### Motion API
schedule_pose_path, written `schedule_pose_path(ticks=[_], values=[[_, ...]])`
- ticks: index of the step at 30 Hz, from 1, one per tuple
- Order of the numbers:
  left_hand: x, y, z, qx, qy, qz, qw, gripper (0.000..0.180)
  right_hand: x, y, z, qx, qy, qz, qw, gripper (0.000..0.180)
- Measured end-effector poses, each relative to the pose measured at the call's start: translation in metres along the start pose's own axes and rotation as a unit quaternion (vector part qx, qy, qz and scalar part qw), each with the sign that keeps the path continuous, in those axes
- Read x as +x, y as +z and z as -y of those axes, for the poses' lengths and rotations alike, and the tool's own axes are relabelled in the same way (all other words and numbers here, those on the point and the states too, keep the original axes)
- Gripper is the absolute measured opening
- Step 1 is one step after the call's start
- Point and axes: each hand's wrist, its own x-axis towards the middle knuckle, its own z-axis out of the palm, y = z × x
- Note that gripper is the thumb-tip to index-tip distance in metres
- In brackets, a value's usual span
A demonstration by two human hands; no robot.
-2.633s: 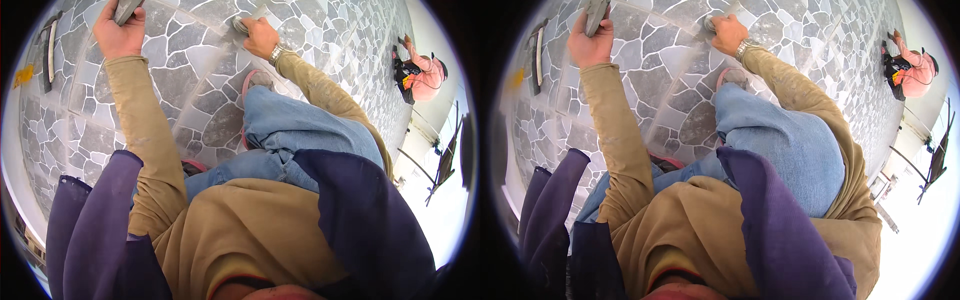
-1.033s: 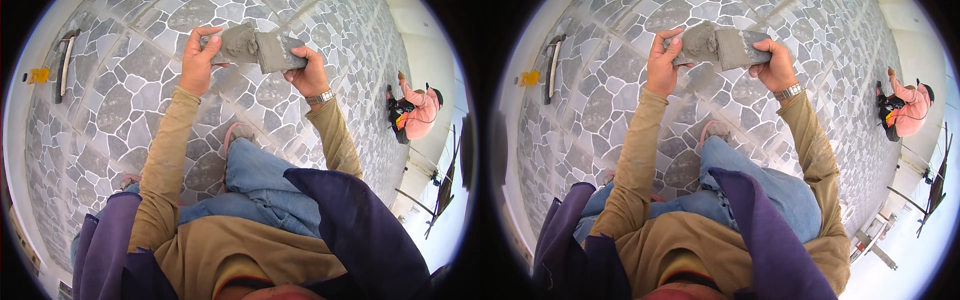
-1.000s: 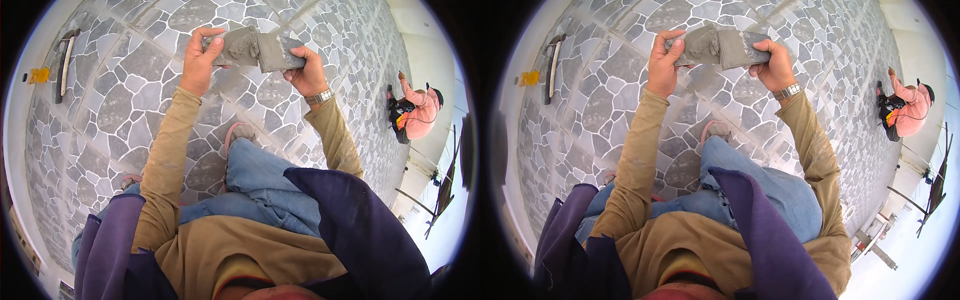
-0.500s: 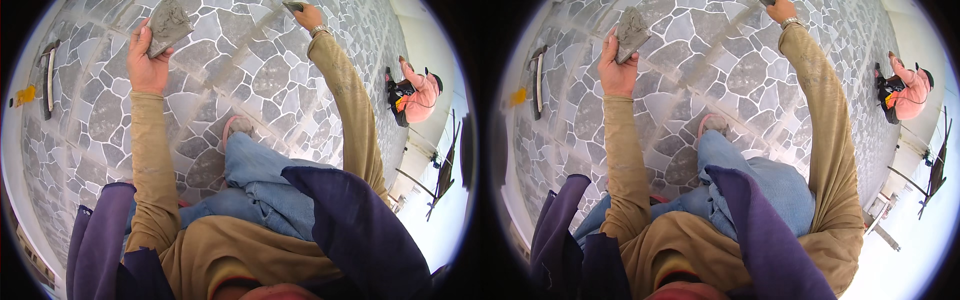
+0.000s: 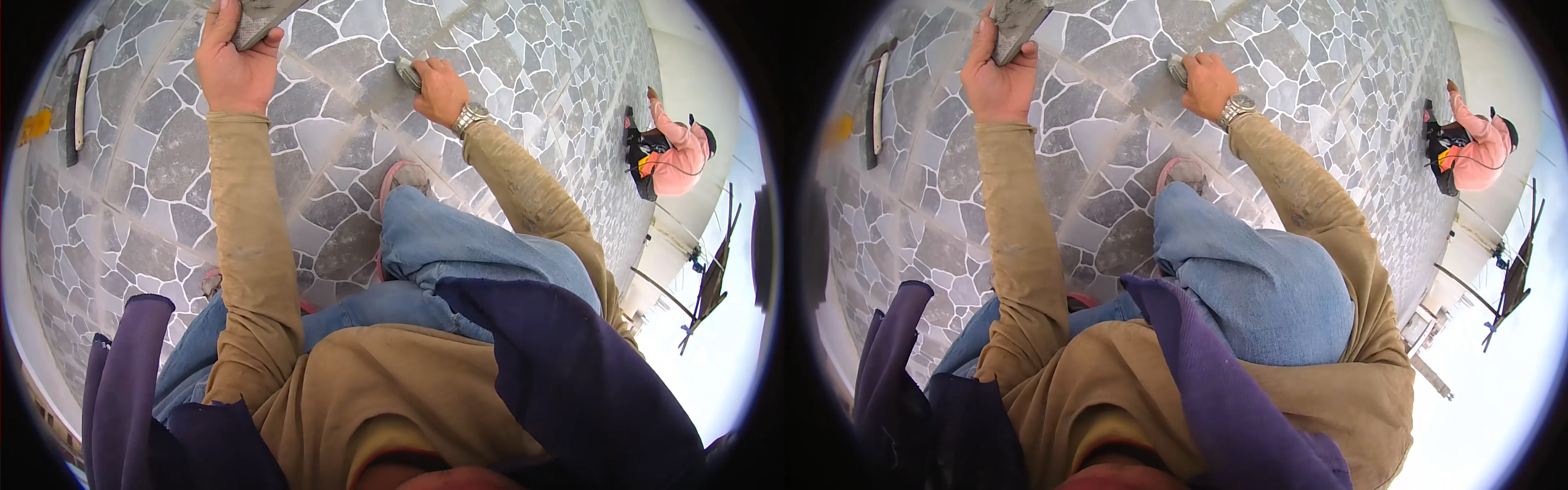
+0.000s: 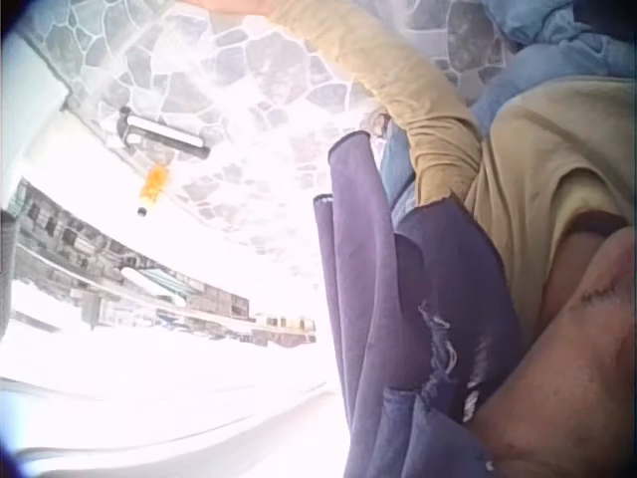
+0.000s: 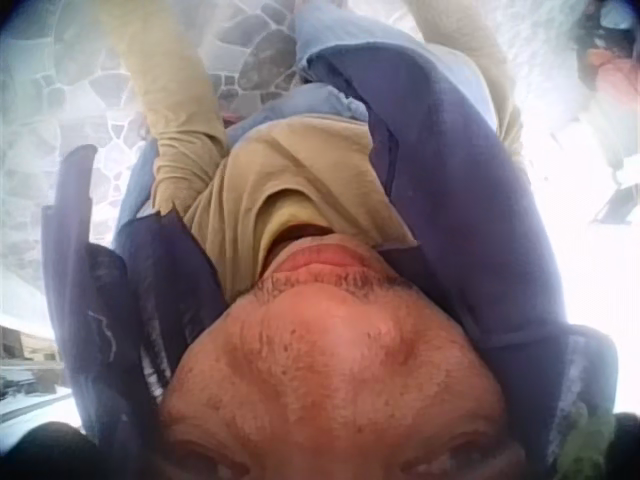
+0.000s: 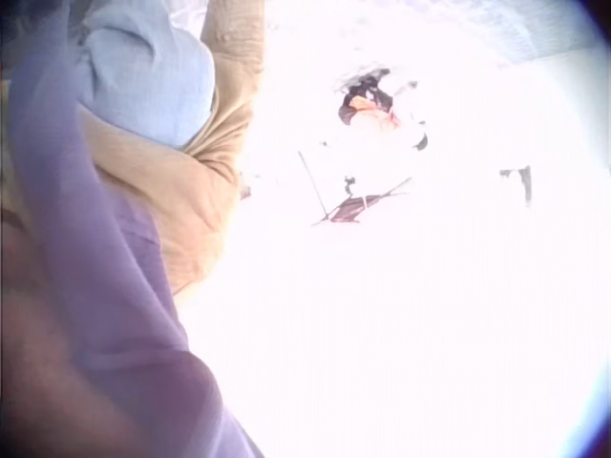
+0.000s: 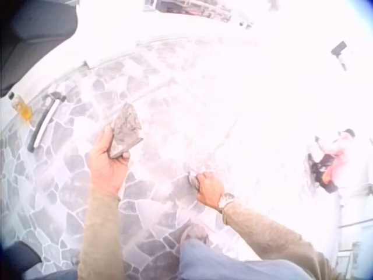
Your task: The person applies grout to the gaps between floor tiles using a trowel and a small piece of tile.
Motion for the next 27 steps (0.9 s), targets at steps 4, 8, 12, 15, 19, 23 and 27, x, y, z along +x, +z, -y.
schedule_pose_path(ticks=[4,8,12,15,19,23,27], values=[[0.014,-0.024,-0.015,-0.001,0.018,0.080,0.997,0.033,-0.002,-0.024,0.009,0.012,-0.061,0.032,0.998,0.044],[0.008,-0.013,-0.026,0.035,0.042,0.033,0.998,0.031,0.049,-0.050,-0.099,-0.059,-0.055,-0.104,0.991,0.060],[0.016,-0.022,-0.017,0.029,0.032,0.037,0.998,0.033,0.055,-0.031,-0.172,-0.075,-0.132,-0.084,0.985,0.068],[0.006,-0.028,-0.037,0.063,0.059,-0.001,0.996,0.034,0.016,0.010,-0.124,-0.049,-0.122,-0.087,0.987,0.069],[0.008,-0.026,-0.036,0.050,0.045,0.018,0.998,0.034,0.008,-0.031,-0.115,-0.009,-0.159,0.059,0.986,0.065],[0.012,-0.012,0.012,0.012,0.006,0.019,1.000,0.033,0.053,-0.039,-0.177,-0.094,0.022,-0.107,0.990,0.051],[-0.006,-0.013,-0.002,-0.034,0.003,0.066,0.997,0.031,0.061,-0.017,-0.104,-0.055,0.092,-0.027,0.994,0.038]])
